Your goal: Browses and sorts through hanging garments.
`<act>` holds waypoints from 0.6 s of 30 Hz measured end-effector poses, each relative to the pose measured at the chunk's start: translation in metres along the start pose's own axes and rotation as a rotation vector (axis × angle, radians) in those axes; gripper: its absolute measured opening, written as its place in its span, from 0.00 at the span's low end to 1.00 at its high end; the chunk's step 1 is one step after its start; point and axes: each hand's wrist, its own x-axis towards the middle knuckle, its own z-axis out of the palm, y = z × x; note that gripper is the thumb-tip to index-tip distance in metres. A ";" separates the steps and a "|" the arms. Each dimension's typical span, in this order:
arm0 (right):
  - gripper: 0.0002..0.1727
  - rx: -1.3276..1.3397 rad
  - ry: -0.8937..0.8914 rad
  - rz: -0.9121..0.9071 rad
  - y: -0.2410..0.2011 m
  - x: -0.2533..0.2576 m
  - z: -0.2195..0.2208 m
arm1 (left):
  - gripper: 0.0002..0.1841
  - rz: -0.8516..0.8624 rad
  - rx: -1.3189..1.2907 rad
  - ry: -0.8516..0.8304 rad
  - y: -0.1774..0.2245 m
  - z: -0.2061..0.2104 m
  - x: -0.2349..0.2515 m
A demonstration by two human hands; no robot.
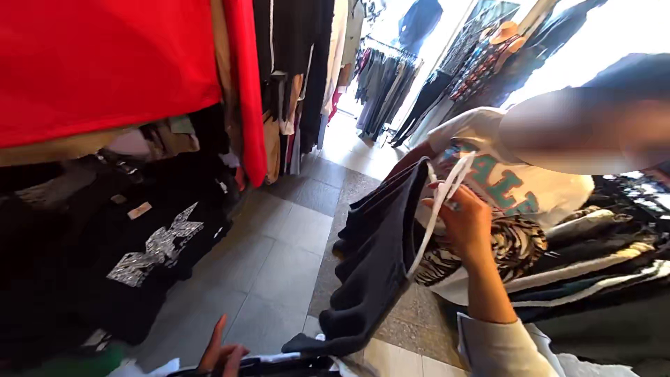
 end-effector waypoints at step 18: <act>0.22 0.145 -0.167 -0.080 -0.007 0.034 0.098 | 0.46 0.189 0.017 0.178 0.003 -0.056 0.039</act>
